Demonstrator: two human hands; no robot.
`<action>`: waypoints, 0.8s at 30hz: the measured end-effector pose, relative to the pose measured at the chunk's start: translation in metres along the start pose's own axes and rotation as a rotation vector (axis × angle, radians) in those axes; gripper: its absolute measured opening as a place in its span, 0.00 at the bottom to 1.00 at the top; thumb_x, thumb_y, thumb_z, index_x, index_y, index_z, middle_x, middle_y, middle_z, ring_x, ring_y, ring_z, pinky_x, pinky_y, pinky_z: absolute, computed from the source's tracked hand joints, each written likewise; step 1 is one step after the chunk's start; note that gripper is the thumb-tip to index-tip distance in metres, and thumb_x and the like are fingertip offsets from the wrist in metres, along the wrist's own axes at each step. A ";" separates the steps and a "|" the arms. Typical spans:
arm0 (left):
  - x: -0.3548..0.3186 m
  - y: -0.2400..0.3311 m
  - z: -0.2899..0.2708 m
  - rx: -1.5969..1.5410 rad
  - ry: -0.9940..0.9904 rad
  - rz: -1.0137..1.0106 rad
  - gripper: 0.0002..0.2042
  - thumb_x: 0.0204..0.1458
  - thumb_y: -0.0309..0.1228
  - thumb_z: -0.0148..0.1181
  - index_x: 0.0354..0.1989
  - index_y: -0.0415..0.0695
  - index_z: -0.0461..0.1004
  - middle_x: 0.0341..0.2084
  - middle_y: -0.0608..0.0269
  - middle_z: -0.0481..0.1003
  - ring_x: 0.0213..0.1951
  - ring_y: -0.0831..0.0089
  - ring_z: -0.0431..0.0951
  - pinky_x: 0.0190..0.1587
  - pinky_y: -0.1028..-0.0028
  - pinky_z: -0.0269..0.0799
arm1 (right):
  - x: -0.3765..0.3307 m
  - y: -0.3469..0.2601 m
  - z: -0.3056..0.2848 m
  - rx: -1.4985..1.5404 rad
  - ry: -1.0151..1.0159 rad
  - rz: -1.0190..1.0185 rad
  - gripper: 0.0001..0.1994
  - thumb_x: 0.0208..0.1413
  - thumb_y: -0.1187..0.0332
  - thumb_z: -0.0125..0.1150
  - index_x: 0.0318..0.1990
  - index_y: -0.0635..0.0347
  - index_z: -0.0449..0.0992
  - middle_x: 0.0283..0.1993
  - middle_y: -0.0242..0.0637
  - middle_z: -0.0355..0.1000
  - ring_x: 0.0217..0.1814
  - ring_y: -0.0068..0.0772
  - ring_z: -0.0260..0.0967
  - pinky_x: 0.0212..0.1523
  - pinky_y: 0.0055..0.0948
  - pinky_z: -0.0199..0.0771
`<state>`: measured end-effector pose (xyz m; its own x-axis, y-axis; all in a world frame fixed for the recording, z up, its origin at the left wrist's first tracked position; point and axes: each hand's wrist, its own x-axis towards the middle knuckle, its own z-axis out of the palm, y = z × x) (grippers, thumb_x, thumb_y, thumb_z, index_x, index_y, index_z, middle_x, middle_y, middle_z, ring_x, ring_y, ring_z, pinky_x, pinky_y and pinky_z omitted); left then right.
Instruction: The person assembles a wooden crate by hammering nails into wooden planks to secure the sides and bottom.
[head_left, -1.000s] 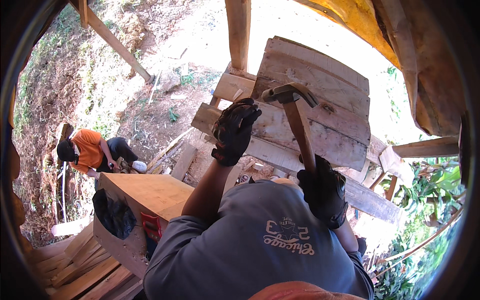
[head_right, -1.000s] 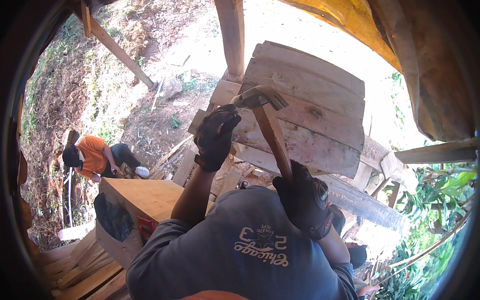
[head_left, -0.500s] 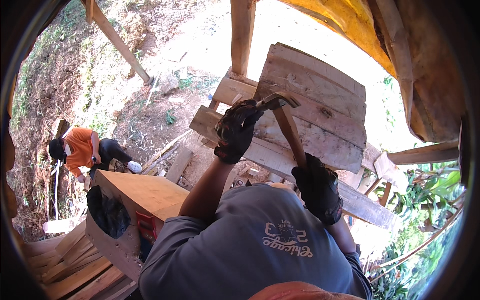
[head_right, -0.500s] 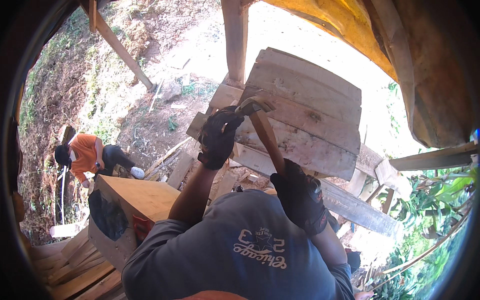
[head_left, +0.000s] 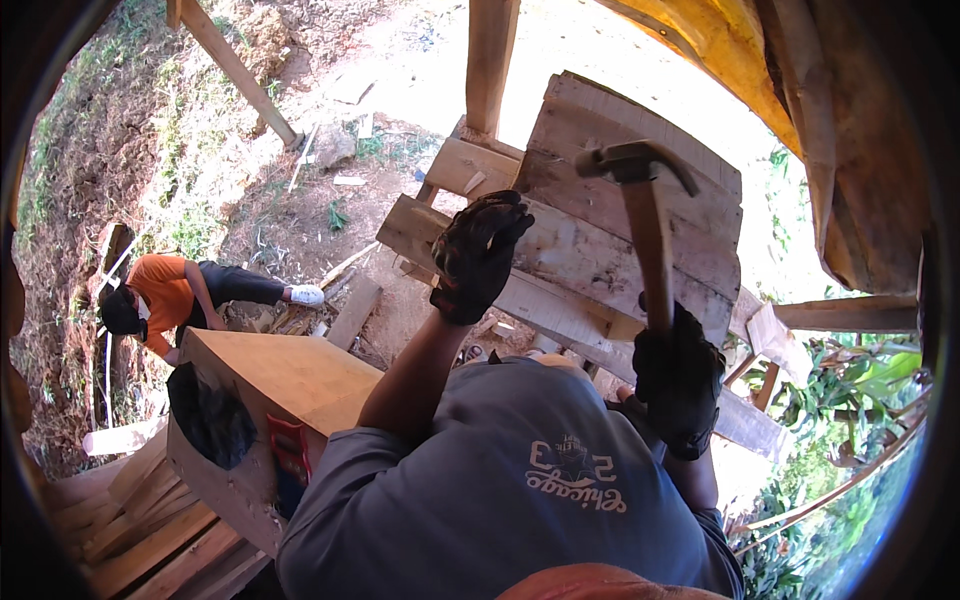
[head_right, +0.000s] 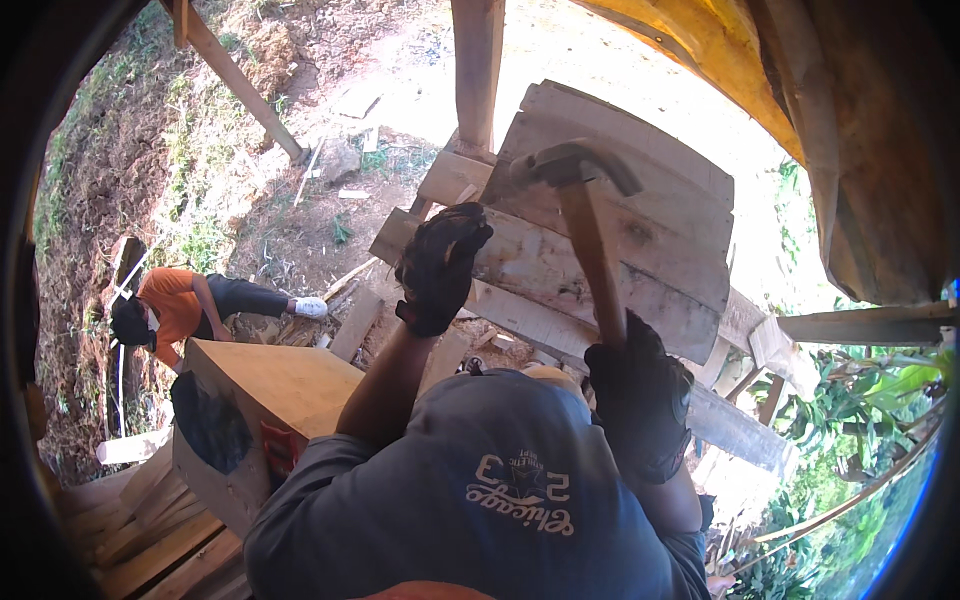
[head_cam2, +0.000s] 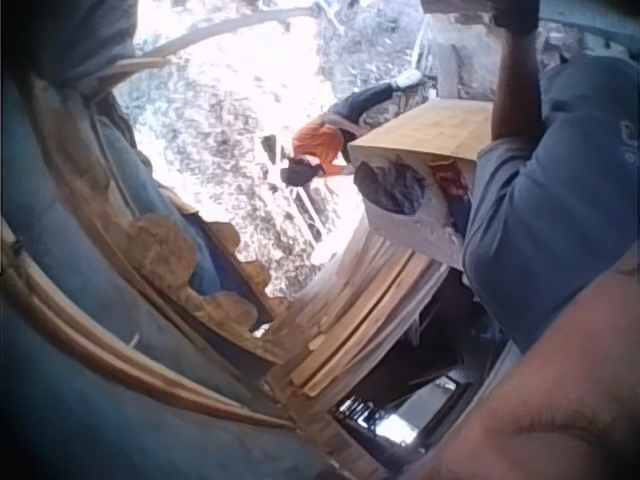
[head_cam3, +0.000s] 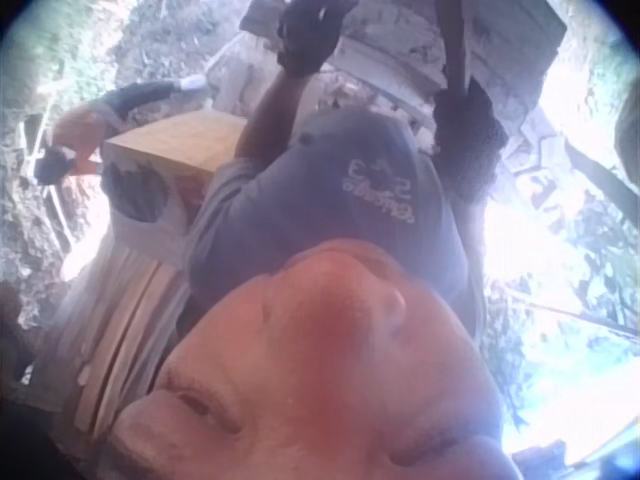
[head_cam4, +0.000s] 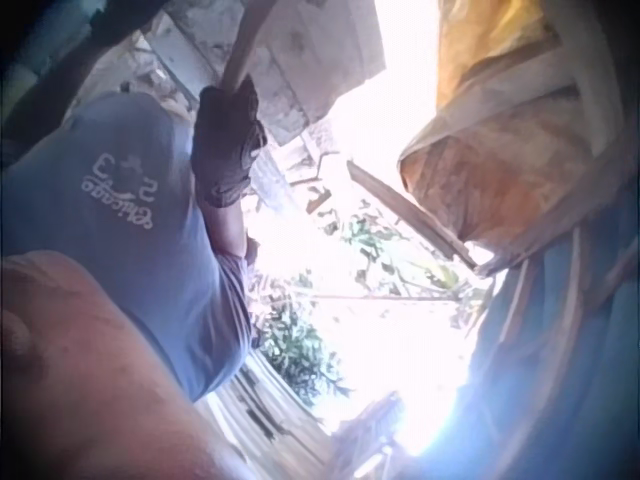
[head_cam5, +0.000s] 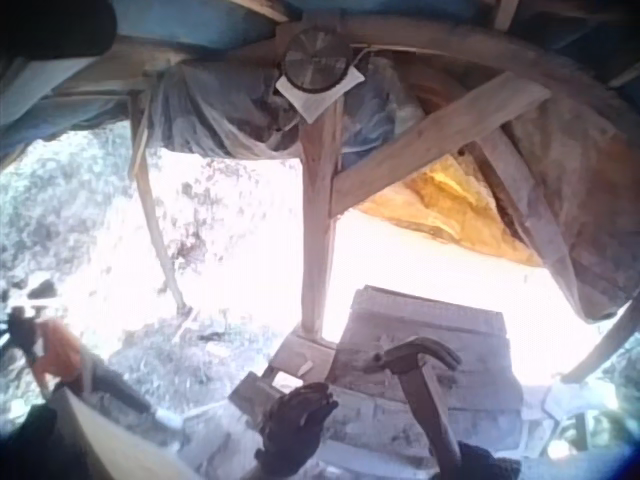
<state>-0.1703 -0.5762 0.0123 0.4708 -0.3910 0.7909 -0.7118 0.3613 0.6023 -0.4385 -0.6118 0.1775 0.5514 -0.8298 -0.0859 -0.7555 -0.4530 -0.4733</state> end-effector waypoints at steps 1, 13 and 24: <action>0.001 0.001 0.001 0.008 -0.008 -0.001 0.14 0.50 0.16 0.74 0.44 0.41 0.81 0.45 0.51 0.84 0.48 0.58 0.86 0.51 0.64 0.83 | -0.001 -0.009 -0.007 0.016 0.029 0.125 0.17 0.62 0.62 0.63 0.57 0.53 0.78 0.45 0.50 0.80 0.42 0.57 0.81 0.45 0.52 0.79; 0.009 0.010 -0.002 0.064 -0.049 -0.003 0.14 0.51 0.14 0.72 0.44 0.41 0.80 0.44 0.51 0.85 0.48 0.59 0.86 0.51 0.64 0.83 | -0.002 0.009 0.005 -0.065 0.161 -0.030 0.17 0.64 0.68 0.62 0.59 0.57 0.76 0.35 0.40 0.80 0.27 0.35 0.77 0.27 0.38 0.77; 0.002 0.000 0.003 -0.029 0.000 -0.037 0.13 0.50 0.18 0.75 0.43 0.41 0.81 0.43 0.53 0.85 0.47 0.59 0.87 0.49 0.64 0.84 | 0.005 0.028 0.020 -0.190 0.196 -0.189 0.18 0.62 0.68 0.63 0.59 0.61 0.76 0.31 0.39 0.78 0.21 0.33 0.76 0.28 0.38 0.78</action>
<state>-0.1705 -0.5795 0.0133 0.4966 -0.4047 0.7678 -0.6781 0.3712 0.6343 -0.4502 -0.6222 0.1462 0.6237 -0.7636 0.1672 -0.7086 -0.6426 -0.2914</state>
